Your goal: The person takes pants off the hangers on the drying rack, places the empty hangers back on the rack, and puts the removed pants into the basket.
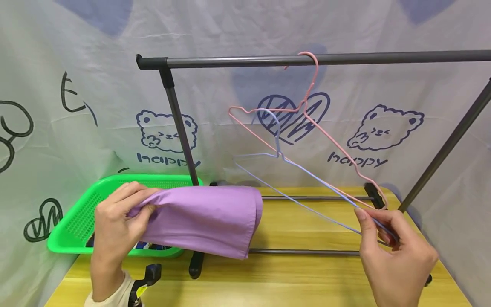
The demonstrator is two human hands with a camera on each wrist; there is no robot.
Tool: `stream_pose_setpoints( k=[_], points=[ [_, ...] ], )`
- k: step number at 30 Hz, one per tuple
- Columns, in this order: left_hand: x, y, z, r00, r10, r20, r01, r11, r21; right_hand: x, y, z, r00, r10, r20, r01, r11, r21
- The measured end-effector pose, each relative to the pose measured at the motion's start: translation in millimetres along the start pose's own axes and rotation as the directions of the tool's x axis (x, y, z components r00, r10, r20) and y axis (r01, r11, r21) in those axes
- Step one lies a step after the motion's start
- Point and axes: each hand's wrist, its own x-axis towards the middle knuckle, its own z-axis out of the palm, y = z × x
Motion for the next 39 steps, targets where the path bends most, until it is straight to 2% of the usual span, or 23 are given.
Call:
stream_pose_setpoints(
  k=[3, 6, 10, 14, 19, 28, 35, 39],
  points=[
    [-2.8, -1.1, 0.2, 1.0, -0.013, 0.011, 0.013, 1.0, 0.006, 2.6, -5.8, 5.6, 0.998, -0.021, -0.059, 0.028, 0.992, 0.121],
    [-4.2, -2.2, 0.8, 1.0, -0.019, 0.025, 0.019, 1.0, 0.007, 7.0, -13.5, 13.3, 0.992, -0.033, -0.12, 0.063, 0.965, 0.255],
    [-4.9, -4.5, 2.1, 0.998, -0.027, 0.056, 0.027, 1.0, 0.014, 15.4, -27.0, 23.1, 0.983, -0.049, -0.176, 0.109, 0.93, 0.352],
    [-5.6, -6.0, 3.5, 0.993, -0.054, 0.105, 0.052, 0.998, 0.025, 24.7, -39.8, 34.7, 0.98, -0.077, -0.186, 0.141, 0.922, 0.362],
    [-5.5, -5.6, 6.3, 0.989, -0.066, 0.135, 0.062, 0.998, 0.029, 30.4, -48.9, 51.5, 0.982, -0.099, -0.16, 0.149, 0.927, 0.343],
    [-3.8, -5.3, 11.9, 0.989, -0.056, 0.135, 0.057, 0.998, -0.003, 19.6, -44.9, 70.2, 0.992, -0.08, -0.095, 0.106, 0.942, 0.318],
    [-1.5, -6.1, 16.5, 0.994, -0.001, 0.11, 0.002, 1.0, -0.01, 11.4, -36.2, 76.9, 0.995, -0.056, -0.08, 0.078, 0.947, 0.312],
    [-1.3, -7.2, 20.2, 0.993, -0.015, 0.119, 0.02, 0.999, -0.038, 9.1, -34.3, 77.9, 0.997, -0.047, -0.059, 0.061, 0.964, 0.258]
  ],
)
